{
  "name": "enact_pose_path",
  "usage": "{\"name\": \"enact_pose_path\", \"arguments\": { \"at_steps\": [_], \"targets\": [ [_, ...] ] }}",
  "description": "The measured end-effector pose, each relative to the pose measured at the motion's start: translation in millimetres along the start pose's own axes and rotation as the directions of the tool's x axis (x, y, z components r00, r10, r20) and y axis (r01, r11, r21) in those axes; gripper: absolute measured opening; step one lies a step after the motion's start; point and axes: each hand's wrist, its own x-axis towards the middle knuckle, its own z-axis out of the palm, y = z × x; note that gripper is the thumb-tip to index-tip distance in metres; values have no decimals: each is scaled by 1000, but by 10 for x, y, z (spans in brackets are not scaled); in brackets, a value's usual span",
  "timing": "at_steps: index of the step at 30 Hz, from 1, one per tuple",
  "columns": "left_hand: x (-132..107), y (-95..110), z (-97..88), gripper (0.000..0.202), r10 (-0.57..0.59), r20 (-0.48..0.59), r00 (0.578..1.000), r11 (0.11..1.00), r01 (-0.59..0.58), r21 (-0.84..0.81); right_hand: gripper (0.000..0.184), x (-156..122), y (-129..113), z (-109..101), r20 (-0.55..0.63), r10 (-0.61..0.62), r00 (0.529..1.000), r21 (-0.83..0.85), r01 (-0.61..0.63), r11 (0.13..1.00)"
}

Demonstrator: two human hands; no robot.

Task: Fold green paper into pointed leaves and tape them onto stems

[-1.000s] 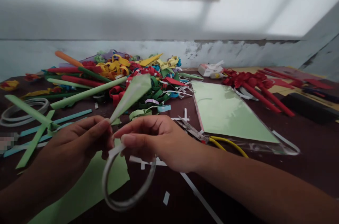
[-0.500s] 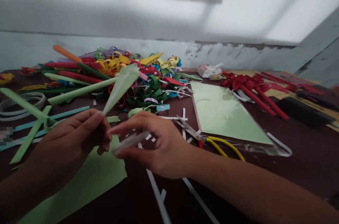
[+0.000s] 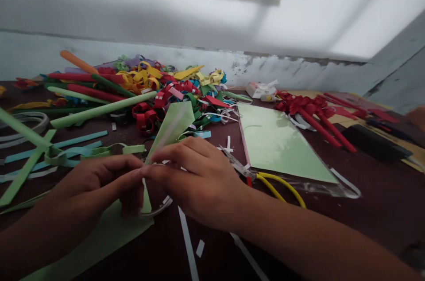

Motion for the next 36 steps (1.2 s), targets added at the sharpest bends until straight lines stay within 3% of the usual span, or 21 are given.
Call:
{"name": "enact_pose_path", "arguments": {
  "at_steps": [6,10,17,23,30,36],
  "targets": [
    [-59,-3,26,26,-1,86,996,995,9,-97,14,-43,23,61,-12,22,1000,9,-22,1000],
    [-53,27,63,21,-40,52,998,991,46,-123,13,-24,-20,86,-42,72,997,10,-71,997],
    [-26,40,90,19,-13,-35,999,998,11,-70,13,-7,-18,130,-55,90,994,90,-84,992],
    [-4,3,91,24,-112,-18,994,975,106,-196,14,7,-31,157,-96,139,986,86,-131,988],
    [-16,-25,137,16,-121,-23,992,972,114,-204,13,19,-65,184,-31,177,984,86,-174,981],
    [-20,-91,126,28,-101,-7,995,930,92,-356,14,17,-68,199,-30,192,981,137,-186,973]
  ]
}}
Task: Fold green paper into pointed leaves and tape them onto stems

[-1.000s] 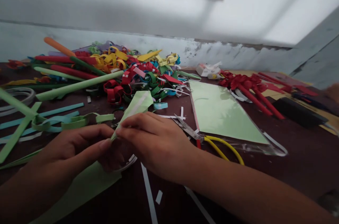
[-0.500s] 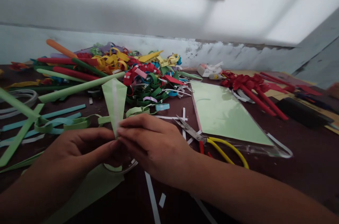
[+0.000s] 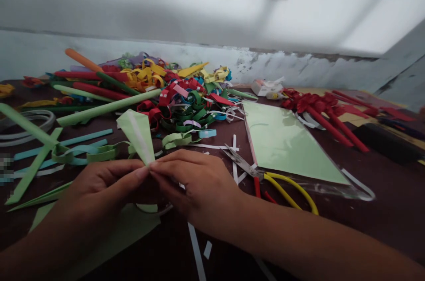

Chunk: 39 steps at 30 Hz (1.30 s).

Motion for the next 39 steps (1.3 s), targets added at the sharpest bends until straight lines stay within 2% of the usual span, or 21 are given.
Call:
{"name": "enact_pose_path", "arguments": {
  "at_steps": [3,6,9,11,15,18,28,34,39],
  "targets": [
    [13,-23,-18,28,-59,38,998,988,63,-142,14,2,4,-24,-9,-21,1000,23,21,1000],
    [20,-20,-22,29,-51,30,998,989,54,-140,15,4,4,-40,-15,-28,999,-7,28,1000],
    [6,2,-15,33,24,-10,1000,997,-23,75,16,8,-15,-34,-2,-30,1000,-114,30,993],
    [-12,15,-5,36,74,-32,997,967,-64,248,18,10,-36,-26,22,-15,1000,-177,19,984],
    [-42,33,20,38,116,-45,992,901,-86,426,20,9,-63,-27,97,34,995,-151,-19,988],
    [-46,40,32,39,109,-33,994,895,-84,438,21,-1,-58,-43,138,50,989,-119,-34,992],
    [-59,16,39,45,53,4,999,880,-49,472,20,-37,-21,-20,153,88,984,-50,-81,995],
    [-57,17,54,45,72,8,997,865,-66,498,18,-31,-14,-27,182,170,968,14,-176,984],
    [-64,27,58,44,60,14,998,860,-59,507,19,-16,-13,-68,213,177,961,70,-195,978]
  ]
}}
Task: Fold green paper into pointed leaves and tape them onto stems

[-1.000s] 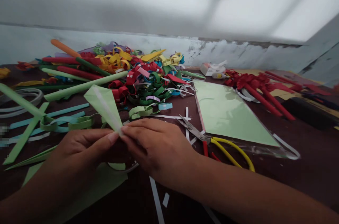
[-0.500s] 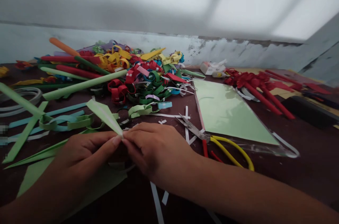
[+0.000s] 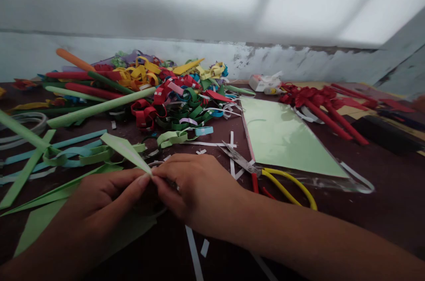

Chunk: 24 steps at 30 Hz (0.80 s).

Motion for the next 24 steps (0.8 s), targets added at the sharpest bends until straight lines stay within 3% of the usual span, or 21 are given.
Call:
{"name": "enact_pose_path", "arguments": {
  "at_steps": [15,24],
  "targets": [
    [0,-13,4,46,-5,-12,1000,999,6,34,22,18,8,-84,89,34,995,76,-41,996],
    [9,-14,19,45,-11,-18,1000,998,13,60,20,-4,23,-13,59,22,998,-4,-22,1000]
  ]
}}
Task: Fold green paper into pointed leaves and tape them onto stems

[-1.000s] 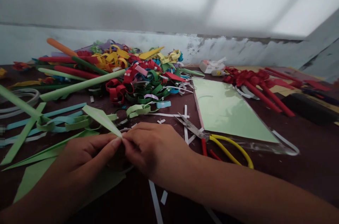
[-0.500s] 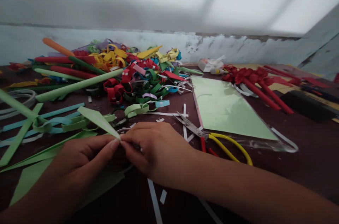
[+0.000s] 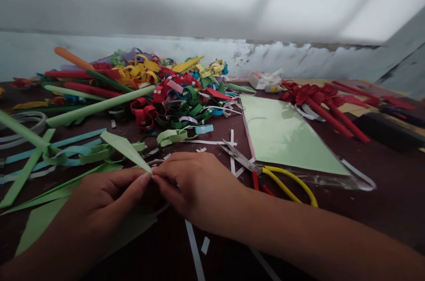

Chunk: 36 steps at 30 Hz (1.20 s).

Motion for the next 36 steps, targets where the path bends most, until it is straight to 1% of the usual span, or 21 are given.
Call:
{"name": "enact_pose_path", "arguments": {
  "at_steps": [4,10,14,16,21,23,24,26,28,29,31,34,36],
  "targets": [
    [-4,18,3,43,13,-10,1000,1000,-13,16,18,-25,14,32,-36,26,999,22,-25,999],
    [-7,31,-8,44,27,-15,1000,1000,-27,5,18,-12,-2,-6,-5,76,997,122,-75,990],
    [1,14,-9,44,24,-3,1000,1000,-24,2,19,5,-3,-25,-16,97,995,155,-93,983],
    [4,3,-6,42,41,-9,999,999,-41,1,18,1,10,-18,-46,84,995,137,-77,988],
    [6,1,-7,41,53,-19,998,998,-53,26,13,-6,24,-19,-127,-29,991,-66,20,998],
    [2,15,-22,39,85,-28,996,996,-85,12,11,10,14,-58,-169,-51,984,-103,34,994],
    [-2,22,-33,38,107,-35,994,994,-107,4,10,22,8,-87,-194,-41,980,-103,21,994],
    [-10,34,-58,36,133,-55,990,991,-133,-8,8,49,-3,-155,-248,22,969,-73,-41,997],
    [-19,40,-77,37,137,-93,986,990,-139,-15,8,71,-5,-210,-289,82,954,-23,-93,995],
    [-24,42,-81,39,131,-111,985,991,-135,-26,8,79,-4,-224,-301,96,949,-9,-104,995],
    [-33,49,-75,44,114,-121,986,987,-126,-101,7,86,2,-221,-314,76,947,-26,-88,996],
    [-45,64,-45,41,50,-56,997,949,-65,-310,6,81,6,-163,-303,-28,953,-94,-1,996],
    [-49,66,-30,39,20,-14,1000,921,-24,-390,7,72,2,-123,-283,-99,954,-127,65,990]
  ]
}}
